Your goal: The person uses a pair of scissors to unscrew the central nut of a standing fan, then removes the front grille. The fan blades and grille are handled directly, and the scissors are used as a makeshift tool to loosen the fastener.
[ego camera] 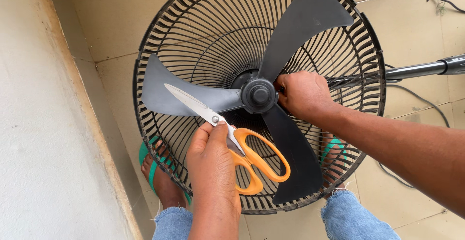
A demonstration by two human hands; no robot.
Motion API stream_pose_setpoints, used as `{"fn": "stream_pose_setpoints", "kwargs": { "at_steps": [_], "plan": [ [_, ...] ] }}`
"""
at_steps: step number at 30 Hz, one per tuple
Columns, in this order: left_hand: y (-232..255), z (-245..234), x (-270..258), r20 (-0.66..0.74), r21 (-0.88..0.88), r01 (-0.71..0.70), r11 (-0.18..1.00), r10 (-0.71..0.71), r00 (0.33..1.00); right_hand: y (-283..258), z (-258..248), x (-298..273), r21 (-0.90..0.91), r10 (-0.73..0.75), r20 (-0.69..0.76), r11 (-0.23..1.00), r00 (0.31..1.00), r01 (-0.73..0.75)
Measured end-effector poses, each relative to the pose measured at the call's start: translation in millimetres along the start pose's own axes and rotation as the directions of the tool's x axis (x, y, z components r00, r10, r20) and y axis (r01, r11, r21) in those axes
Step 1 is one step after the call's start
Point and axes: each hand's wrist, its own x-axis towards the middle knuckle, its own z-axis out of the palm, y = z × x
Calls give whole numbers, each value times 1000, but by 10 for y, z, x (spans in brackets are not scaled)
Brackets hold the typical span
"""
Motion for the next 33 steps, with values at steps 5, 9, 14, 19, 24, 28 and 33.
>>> {"fn": "stream_pose_setpoints", "kwargs": {
  "at_steps": [5, 9, 14, 19, 24, 28, 33],
  "plan": [
    [-41, -13, 18, 8, -21, -14, 1000, 15, 1000, -80, 82, -30, 104, 114, -24, 988, 993, -111],
    [-43, -12, 27, -4, -16, -6, 1000, 6, 1000, -94, 25, -63, 177, 149, -1, 973, 989, -146],
    [-44, -12, 10, -8, 11, 0, 1000, 0, 1000, -57, -60, -71, 107, 132, 43, 985, 990, -136],
    [-29, 9, 0, -12, 11, -2, 1000, 2, 1000, 36, 114, 36, 139, 70, -19, 988, 997, -66],
    [-18, 28, -25, -28, 66, 22, 998, -20, 999, 10, 182, 3, 169, 103, -39, 981, 994, -95],
    [-27, 30, -28, -30, 74, 11, 997, -9, 1000, -4, 48, -81, 209, 137, 21, 968, 990, -138],
    [-50, 29, -20, -4, 40, -7, 999, 7, 1000, 33, 75, -50, 197, 65, -35, 979, 997, -57]
  ]
}}
